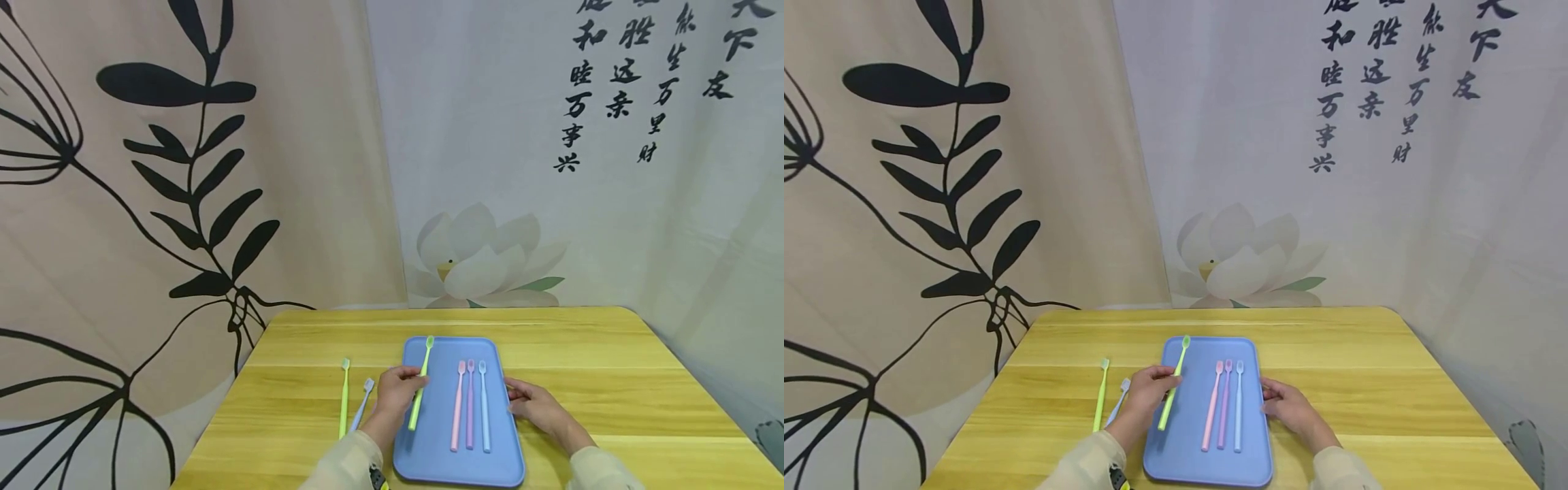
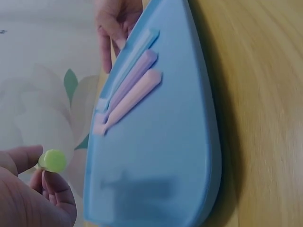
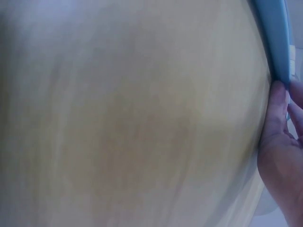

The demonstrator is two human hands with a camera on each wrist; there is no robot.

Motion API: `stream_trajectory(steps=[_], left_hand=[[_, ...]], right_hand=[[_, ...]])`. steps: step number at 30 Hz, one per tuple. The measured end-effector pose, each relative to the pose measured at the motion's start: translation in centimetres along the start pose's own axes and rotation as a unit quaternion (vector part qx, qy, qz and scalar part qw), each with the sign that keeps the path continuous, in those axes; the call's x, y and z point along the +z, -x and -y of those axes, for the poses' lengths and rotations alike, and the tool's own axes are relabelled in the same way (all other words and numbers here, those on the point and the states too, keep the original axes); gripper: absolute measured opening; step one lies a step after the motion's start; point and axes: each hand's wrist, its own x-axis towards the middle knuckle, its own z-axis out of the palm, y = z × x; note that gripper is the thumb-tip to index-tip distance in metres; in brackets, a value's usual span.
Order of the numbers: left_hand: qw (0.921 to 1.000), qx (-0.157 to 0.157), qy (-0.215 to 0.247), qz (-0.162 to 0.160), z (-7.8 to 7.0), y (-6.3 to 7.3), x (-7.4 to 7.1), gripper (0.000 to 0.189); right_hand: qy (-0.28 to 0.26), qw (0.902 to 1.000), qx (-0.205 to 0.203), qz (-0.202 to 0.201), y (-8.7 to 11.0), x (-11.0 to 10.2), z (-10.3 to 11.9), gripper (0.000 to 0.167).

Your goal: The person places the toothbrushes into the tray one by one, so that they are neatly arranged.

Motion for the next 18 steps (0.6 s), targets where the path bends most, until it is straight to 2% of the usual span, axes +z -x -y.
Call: stream_trajectory(steps=[8, 18], left_hand=[[0.9994, -0.010, -0.017, -0.029, 0.8, 0.4, 2.2, 0.018], [0.9984, -0.007, -0.034, -0.044, 1.8, 0.8, 3.9, 0.016]], right_hand=[[0.005, 0.9999, -0.008, 0.007, 0.0, -0.2, 0.0, 0.060], [0.005, 0.9999, -0.007, 0.010, 0.1, -0.1, 0.1, 0.060]])
